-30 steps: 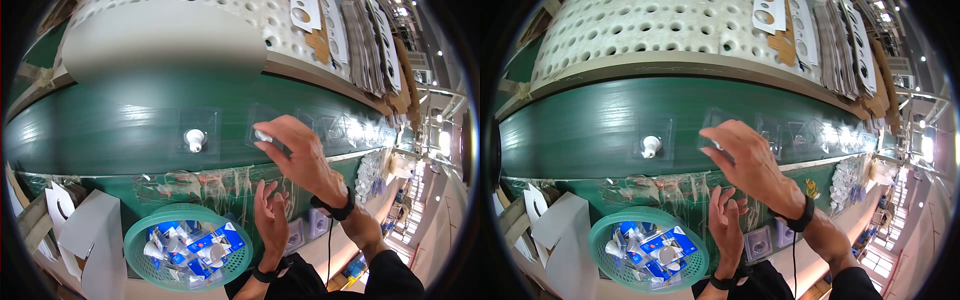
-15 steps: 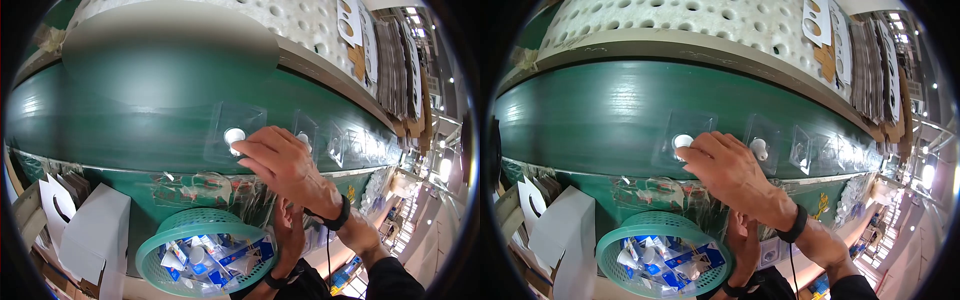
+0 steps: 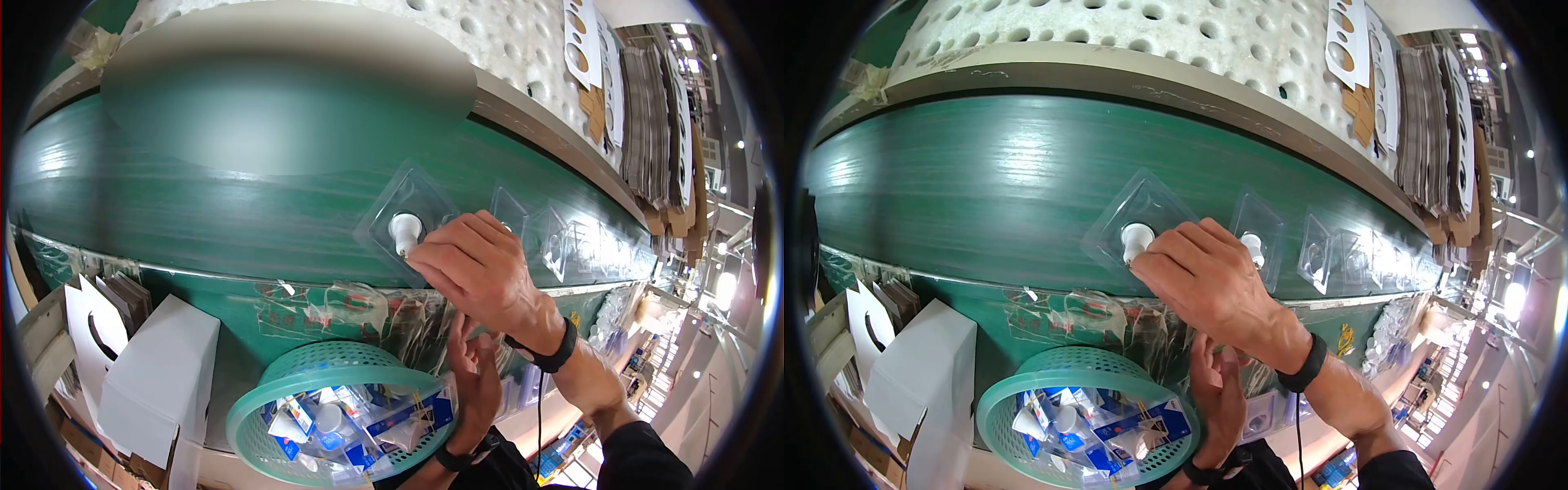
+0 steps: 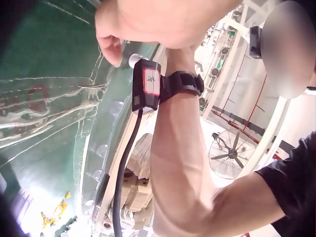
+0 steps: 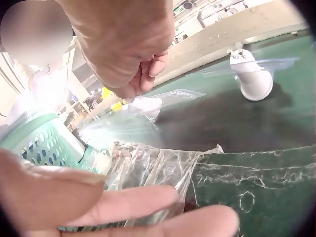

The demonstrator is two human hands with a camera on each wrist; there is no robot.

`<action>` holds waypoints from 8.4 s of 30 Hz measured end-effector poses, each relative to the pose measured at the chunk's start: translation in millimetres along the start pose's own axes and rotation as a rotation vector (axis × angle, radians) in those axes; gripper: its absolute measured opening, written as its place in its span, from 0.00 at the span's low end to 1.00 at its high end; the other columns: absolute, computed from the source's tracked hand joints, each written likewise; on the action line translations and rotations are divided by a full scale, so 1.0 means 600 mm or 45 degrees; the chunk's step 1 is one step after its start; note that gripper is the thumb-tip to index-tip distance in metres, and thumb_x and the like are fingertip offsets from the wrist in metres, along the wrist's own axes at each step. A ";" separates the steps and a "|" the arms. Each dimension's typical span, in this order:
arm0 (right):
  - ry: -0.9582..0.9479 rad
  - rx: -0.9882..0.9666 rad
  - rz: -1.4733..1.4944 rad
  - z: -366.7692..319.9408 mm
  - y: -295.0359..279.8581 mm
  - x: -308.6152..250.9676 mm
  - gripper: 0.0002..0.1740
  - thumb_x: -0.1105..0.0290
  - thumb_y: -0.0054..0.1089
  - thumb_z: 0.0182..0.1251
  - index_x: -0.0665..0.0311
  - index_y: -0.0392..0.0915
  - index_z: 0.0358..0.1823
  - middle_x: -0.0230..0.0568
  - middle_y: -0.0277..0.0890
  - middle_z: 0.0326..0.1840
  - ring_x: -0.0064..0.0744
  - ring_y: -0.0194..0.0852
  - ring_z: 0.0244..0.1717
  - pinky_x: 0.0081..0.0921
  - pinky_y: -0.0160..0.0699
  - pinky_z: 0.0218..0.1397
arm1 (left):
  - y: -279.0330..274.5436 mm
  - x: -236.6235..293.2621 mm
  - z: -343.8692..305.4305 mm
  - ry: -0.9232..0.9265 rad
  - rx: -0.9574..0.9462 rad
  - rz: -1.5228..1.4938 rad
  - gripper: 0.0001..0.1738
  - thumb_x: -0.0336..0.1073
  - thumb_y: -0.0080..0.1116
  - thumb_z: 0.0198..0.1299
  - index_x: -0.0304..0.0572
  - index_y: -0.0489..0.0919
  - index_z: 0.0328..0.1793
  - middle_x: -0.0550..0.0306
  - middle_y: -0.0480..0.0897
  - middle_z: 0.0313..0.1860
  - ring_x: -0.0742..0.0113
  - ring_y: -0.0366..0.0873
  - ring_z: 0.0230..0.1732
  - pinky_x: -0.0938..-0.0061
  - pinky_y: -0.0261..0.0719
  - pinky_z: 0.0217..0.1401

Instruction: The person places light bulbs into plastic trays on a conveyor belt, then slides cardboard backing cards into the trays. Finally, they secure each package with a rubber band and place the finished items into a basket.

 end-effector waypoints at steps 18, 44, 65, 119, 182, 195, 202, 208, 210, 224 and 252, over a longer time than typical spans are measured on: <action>0.084 -0.002 0.090 -0.011 -0.015 -0.005 0.13 0.63 0.76 0.62 0.59 0.79 0.39 0.34 0.77 0.36 0.37 0.79 0.39 0.35 0.73 0.42 | 0.020 0.047 0.034 0.745 0.111 0.450 0.37 0.36 0.47 0.81 0.28 0.48 0.87 0.25 0.38 0.88 0.35 0.54 0.85 0.47 0.62 0.81; 0.491 0.142 0.012 -0.379 -0.296 -0.051 0.11 0.68 0.75 0.63 0.62 0.85 0.44 0.41 0.83 0.41 0.43 0.85 0.43 0.37 0.85 0.46 | 0.062 -0.055 -0.072 0.827 0.116 0.601 0.30 0.33 0.53 0.79 0.31 0.64 0.82 0.44 0.70 0.79 0.54 0.71 0.76 0.61 0.66 0.79; 1.573 0.632 -0.314 -1.229 -0.329 0.068 0.24 0.74 0.76 0.58 0.63 0.80 0.57 0.42 0.80 0.52 0.49 0.78 0.56 0.42 0.79 0.57 | 0.395 -0.658 -0.299 1.145 -1.206 2.014 0.35 0.34 0.64 0.69 0.41 0.69 0.81 0.37 0.66 0.80 0.36 0.67 0.77 0.47 0.68 0.77; 0.830 0.517 1.233 -0.676 -0.397 -0.098 0.15 0.80 0.68 0.71 0.65 0.87 0.58 0.41 0.85 0.57 0.31 0.85 0.53 0.26 0.87 0.55 | 0.190 -0.193 -0.326 -0.280 -0.626 0.118 0.21 0.42 0.62 0.72 0.39 0.77 0.64 0.55 0.83 0.47 0.70 0.80 0.37 0.85 0.73 0.22; 0.734 0.343 0.979 -0.756 -0.489 -0.031 0.17 0.71 0.76 0.67 0.63 0.87 0.55 0.37 0.87 0.47 0.30 0.84 0.42 0.25 0.84 0.46 | 0.213 -0.272 -0.383 -0.014 -0.556 0.178 0.30 0.30 0.60 0.71 0.35 0.73 0.79 0.49 0.84 0.56 0.68 0.85 0.34 0.78 0.80 0.28; 1.151 0.229 1.246 -0.667 -0.450 -0.006 0.13 0.69 0.63 0.80 0.69 0.86 0.57 0.38 0.88 0.46 0.21 0.88 0.46 0.20 0.86 0.49 | 0.206 -0.217 -0.266 0.110 -0.622 0.477 0.23 0.38 0.60 0.77 0.35 0.77 0.73 0.54 0.86 0.47 0.73 0.82 0.30 0.80 0.75 0.26; 1.196 0.230 1.536 -0.596 -0.390 0.022 0.14 0.71 0.64 0.79 0.73 0.82 0.59 0.37 0.87 0.46 0.20 0.85 0.46 0.19 0.85 0.51 | 0.212 -0.169 -0.209 -0.021 -0.484 0.390 0.26 0.45 0.55 0.81 0.31 0.77 0.72 0.52 0.87 0.50 0.73 0.81 0.29 0.80 0.74 0.25; 1.342 0.003 1.555 -0.567 -0.396 0.049 0.17 0.74 0.66 0.77 0.72 0.79 0.62 0.36 0.86 0.49 0.20 0.84 0.49 0.22 0.83 0.58 | 0.217 -0.163 -0.152 -0.014 -0.499 0.471 0.25 0.44 0.55 0.81 0.31 0.76 0.73 0.51 0.88 0.53 0.74 0.81 0.30 0.82 0.73 0.26; 1.227 0.206 1.295 -0.574 -0.375 0.073 0.16 0.75 0.67 0.75 0.71 0.80 0.61 0.36 0.86 0.50 0.21 0.85 0.48 0.22 0.84 0.57 | 0.221 -0.169 -0.125 -0.009 -0.429 0.518 0.24 0.43 0.55 0.81 0.34 0.77 0.73 0.54 0.89 0.54 0.78 0.83 0.31 0.84 0.72 0.27; 0.702 0.391 -0.036 -0.534 -0.265 0.223 0.13 0.76 0.68 0.67 0.66 0.81 0.51 0.40 0.75 0.49 0.44 0.81 0.45 0.38 0.82 0.47 | 0.287 -0.248 -0.004 0.146 -0.147 0.640 0.25 0.48 0.56 0.81 0.33 0.77 0.70 0.56 0.88 0.51 0.77 0.82 0.30 0.83 0.70 0.22; 0.666 0.141 0.364 -0.587 -0.380 0.078 0.19 0.62 0.76 0.65 0.61 0.85 0.54 0.37 0.83 0.47 0.40 0.81 0.46 0.34 0.81 0.49 | 0.301 -0.223 -0.142 0.011 -0.459 0.365 0.40 0.61 0.32 0.84 0.31 0.68 0.80 0.53 0.80 0.51 0.69 0.76 0.44 0.71 0.75 0.48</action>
Point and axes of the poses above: each hand's wrist, its own z-axis towards the middle knuckle, its own y-axis out of the palm, x = y × z, the point moved 2 cm from there along z, towards the middle knuckle
